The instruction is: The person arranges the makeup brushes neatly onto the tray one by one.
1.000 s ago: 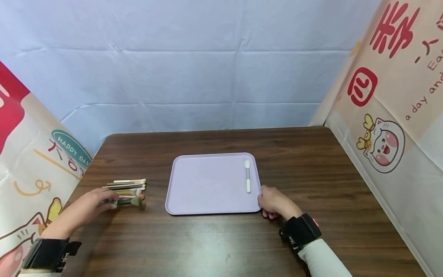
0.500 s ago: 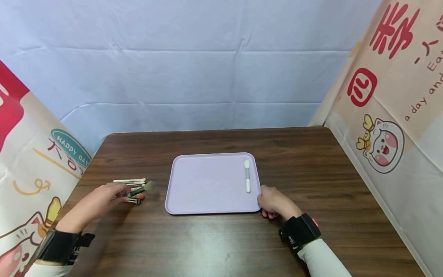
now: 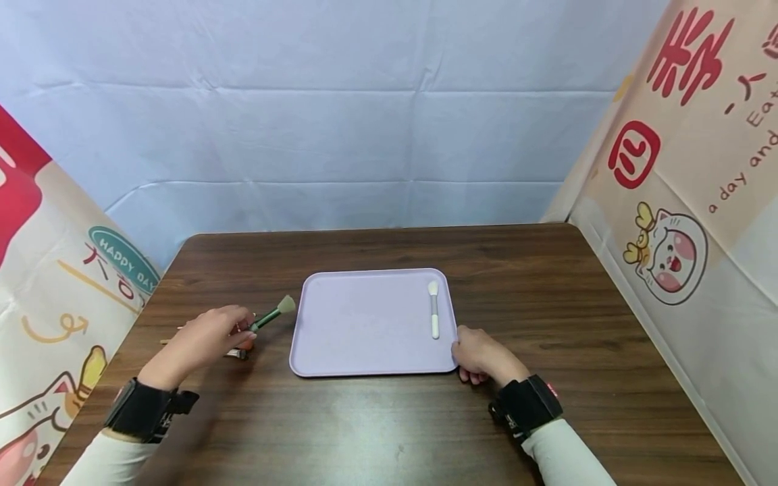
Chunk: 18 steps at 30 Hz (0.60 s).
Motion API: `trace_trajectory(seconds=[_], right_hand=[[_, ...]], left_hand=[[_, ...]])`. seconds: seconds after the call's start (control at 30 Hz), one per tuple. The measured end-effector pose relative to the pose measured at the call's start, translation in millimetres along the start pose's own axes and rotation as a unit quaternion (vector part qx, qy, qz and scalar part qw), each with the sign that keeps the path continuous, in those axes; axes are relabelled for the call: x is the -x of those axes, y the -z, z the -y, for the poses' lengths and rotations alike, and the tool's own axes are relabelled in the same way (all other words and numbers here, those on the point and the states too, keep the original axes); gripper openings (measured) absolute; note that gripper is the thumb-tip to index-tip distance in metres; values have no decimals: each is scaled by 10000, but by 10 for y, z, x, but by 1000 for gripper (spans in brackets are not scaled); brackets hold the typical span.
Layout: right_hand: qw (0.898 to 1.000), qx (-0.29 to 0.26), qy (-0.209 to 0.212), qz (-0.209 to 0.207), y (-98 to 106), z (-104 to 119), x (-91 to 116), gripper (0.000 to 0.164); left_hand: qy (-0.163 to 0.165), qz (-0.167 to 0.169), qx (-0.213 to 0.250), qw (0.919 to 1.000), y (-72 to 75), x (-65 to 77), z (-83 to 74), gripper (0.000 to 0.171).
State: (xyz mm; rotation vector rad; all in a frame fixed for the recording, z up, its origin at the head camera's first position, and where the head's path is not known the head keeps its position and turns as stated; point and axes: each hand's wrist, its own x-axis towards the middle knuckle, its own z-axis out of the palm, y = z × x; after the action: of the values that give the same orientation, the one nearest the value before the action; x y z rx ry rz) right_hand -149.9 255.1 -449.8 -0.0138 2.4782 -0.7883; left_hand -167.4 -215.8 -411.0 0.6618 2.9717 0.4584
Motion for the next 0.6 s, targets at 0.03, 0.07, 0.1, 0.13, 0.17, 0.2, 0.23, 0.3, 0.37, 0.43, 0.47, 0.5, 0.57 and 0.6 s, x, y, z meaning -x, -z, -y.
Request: trace_trajectory(seconds=[0.03,0.07,0.1,0.13,0.17,0.2,0.23,0.3,0.37,0.43,0.47,0.5,0.57,0.6], right_hand=[[10000,2,2,-5,-2,0,-2,12],[10000,-2,2,-7,-5,0,-3,12],[10000,-5,0,-9,-7,1,-4,12],[10000,14,14,-18,-7,-2,-3,12],[10000,32,21,-22,-8,-5,-2,12],[10000,57,29,-25,-9,-8,-2,12],[10000,81,37,-26,-10,-13,-4,12],[9999,120,29,-23,-14,-17,-10,12],[9999,143,23,-20,-10,-21,-12,13],[9999,142,-1,-19,-7,-22,-16,13],[9999,139,-11,-22,-6,-21,-18,13],[9999,141,-9,-24,-5,-21,-19,13],[9999,135,-17,-20,-4,-22,-19,14],[9999,125,-29,-20,-4,-22,-18,14]], left_hand=[[37,9,13,10000,-5,-18,-19,14],[53,21,10,10000,-11,-36,-37,14],[85,32,21,10000,-18,-55,-56,14],[96,35,17,9999,-28,-77,-73,13],[102,34,2,9999,-38,-101,-94,13],[103,27,-22,9999,-51,-123,-113,12],[108,26,-32,9999,-63,-144,-138,12],[101,24,-59,9999,-92,-185,-184,11],[113,32,-35,9999,-121,-231,-243,11],[190,57,56,9998,-150,-277,-302,11],[241,75,120,9996,-164,-301,-329,11],[291,91,192,9994,-180,-325,-354,11],[412,120,324,9986,-210,-370,-400,12],[462,125,372,9982,-224,-391,-421,12]])
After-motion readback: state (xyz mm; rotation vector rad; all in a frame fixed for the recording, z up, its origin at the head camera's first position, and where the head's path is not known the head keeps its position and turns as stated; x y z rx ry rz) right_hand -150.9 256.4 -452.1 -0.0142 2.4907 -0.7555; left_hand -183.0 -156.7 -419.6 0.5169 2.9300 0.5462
